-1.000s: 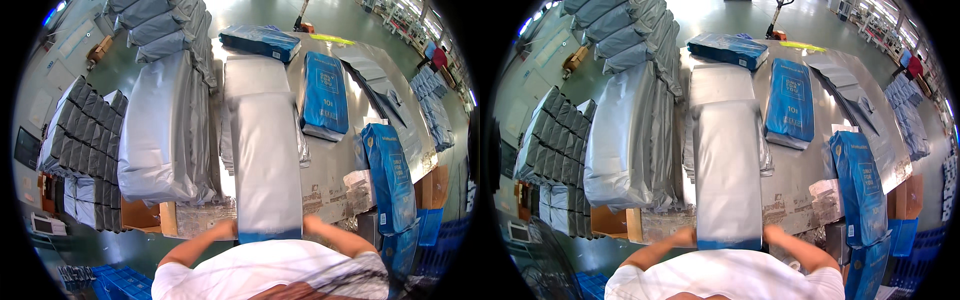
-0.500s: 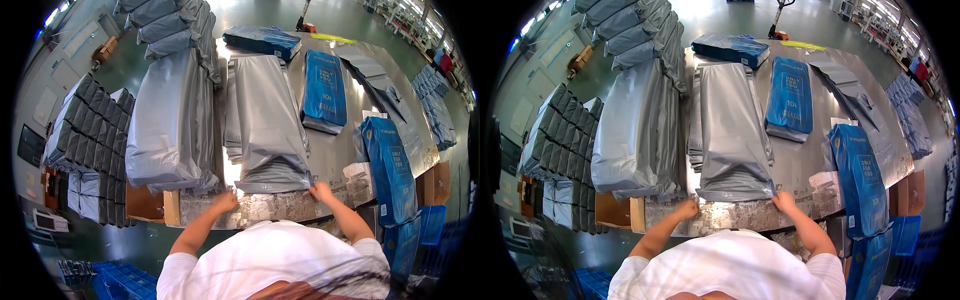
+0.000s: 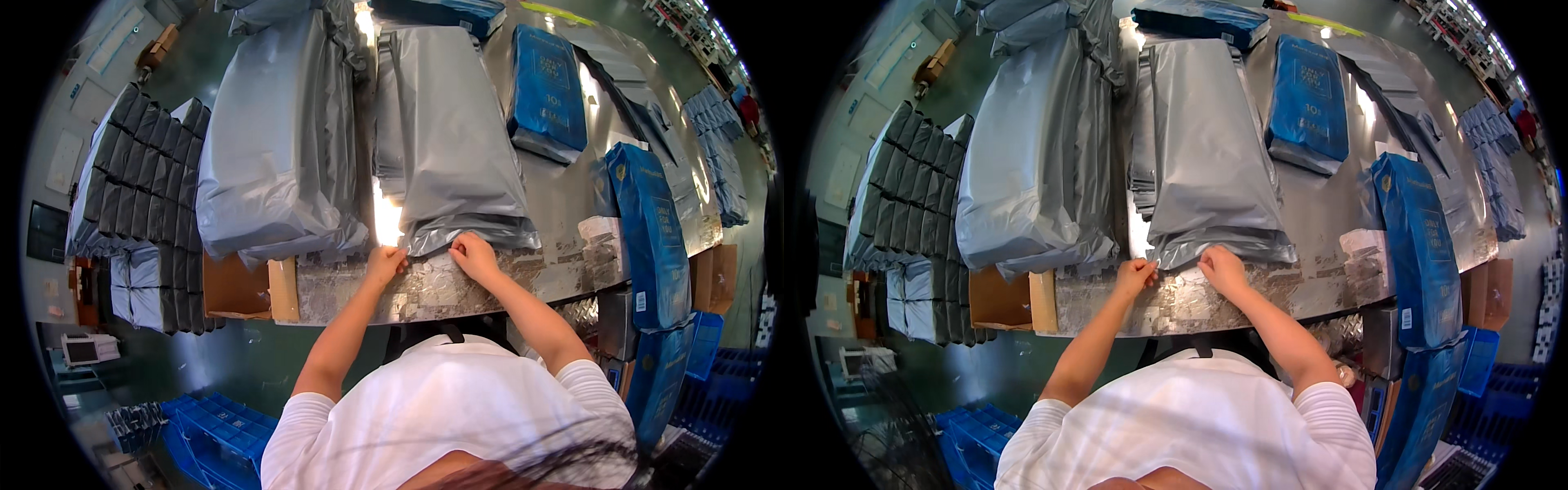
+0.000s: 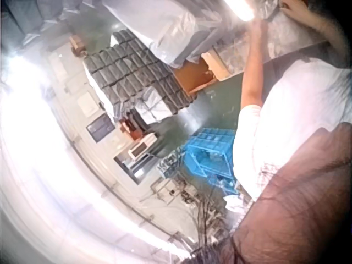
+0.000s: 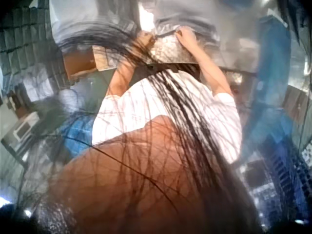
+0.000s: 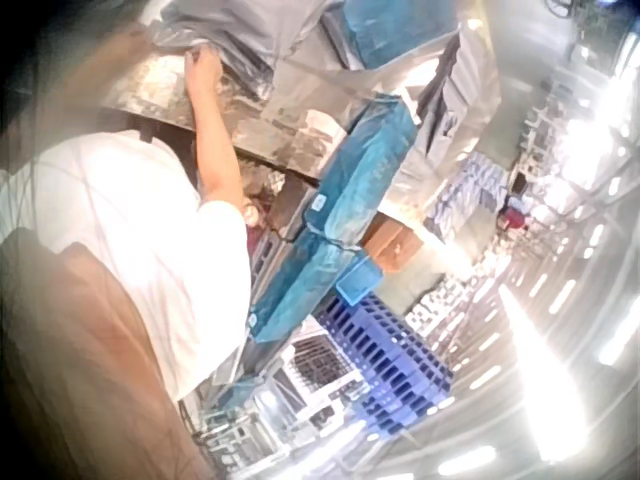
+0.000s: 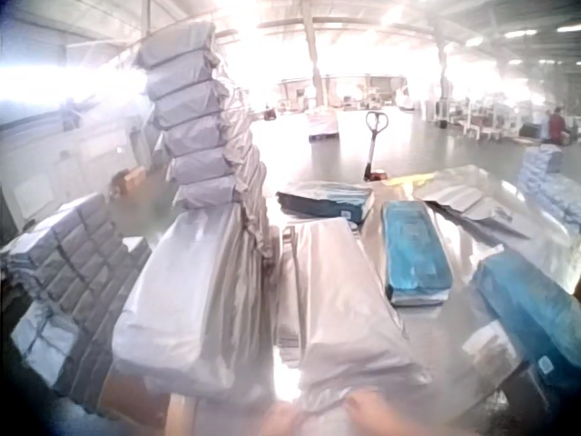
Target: The person repeatedly picks up blue packages labeled 'Manhua' and places them into gray plastic mailers on a metal table. The person then folds the mailers closed and stacks them on the left side of the table. This process is repeated continuously throughout the clip.
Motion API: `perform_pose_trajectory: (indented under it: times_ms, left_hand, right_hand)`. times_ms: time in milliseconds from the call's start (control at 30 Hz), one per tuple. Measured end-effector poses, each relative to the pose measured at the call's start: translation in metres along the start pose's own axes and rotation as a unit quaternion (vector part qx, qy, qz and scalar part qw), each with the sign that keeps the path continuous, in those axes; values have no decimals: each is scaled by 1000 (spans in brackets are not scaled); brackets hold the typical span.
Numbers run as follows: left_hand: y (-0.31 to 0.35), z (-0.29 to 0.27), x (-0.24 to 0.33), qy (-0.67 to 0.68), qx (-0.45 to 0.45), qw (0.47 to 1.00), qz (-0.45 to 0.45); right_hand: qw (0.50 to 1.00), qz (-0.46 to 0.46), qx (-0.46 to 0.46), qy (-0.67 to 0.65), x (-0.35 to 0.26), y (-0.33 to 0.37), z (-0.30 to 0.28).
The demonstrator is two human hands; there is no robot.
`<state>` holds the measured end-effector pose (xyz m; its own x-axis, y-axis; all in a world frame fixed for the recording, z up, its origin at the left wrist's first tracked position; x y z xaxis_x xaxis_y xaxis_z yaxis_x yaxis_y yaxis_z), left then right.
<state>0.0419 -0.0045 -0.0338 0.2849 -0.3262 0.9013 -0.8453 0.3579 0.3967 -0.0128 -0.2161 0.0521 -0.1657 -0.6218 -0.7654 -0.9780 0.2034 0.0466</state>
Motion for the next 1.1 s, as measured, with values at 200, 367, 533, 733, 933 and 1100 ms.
perform_pose_trajectory:
  times_ms: [200, 367, 533, 733, 933, 1100]
  left_hand:
    - [13, -1, -5, 117, -54, 991, -43]
    - [10, 4, -9, 134, -85, 987, -2]
    - [7, -3, 3, 99, -83, 991, 43]
    - [6, -25, -11, 1, -157, 987, -10]
    - [8, -25, 67, -446, -35, 828, 338]
    - [2, 12, 117, -542, -49, 550, 634]
  right_hand:
    - [996, -80, 7, 41, -31, 23, 17]
    - [972, -199, 113, -57, -68, 12, 60]
    - [851, 190, 46, -487, 19, -4, 80]
    - [929, -32, -243, 278, 102, 200, -29]
    - [822, 160, -294, 461, 142, 154, -94]
    - [812, -390, -2, 434, 15, -5, -125]
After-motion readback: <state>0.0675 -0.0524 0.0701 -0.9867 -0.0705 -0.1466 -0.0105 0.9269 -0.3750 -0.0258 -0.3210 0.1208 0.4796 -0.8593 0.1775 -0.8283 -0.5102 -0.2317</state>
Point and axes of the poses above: each hand's wrist, its own y-axis away from the middle knuckle, its own z-axis out of the palm, x = y × z, the point moved 7 cm from there along -y, towards the middle knuckle, and after that the axes turned 7 degrees about z, right-handed, at the moved point
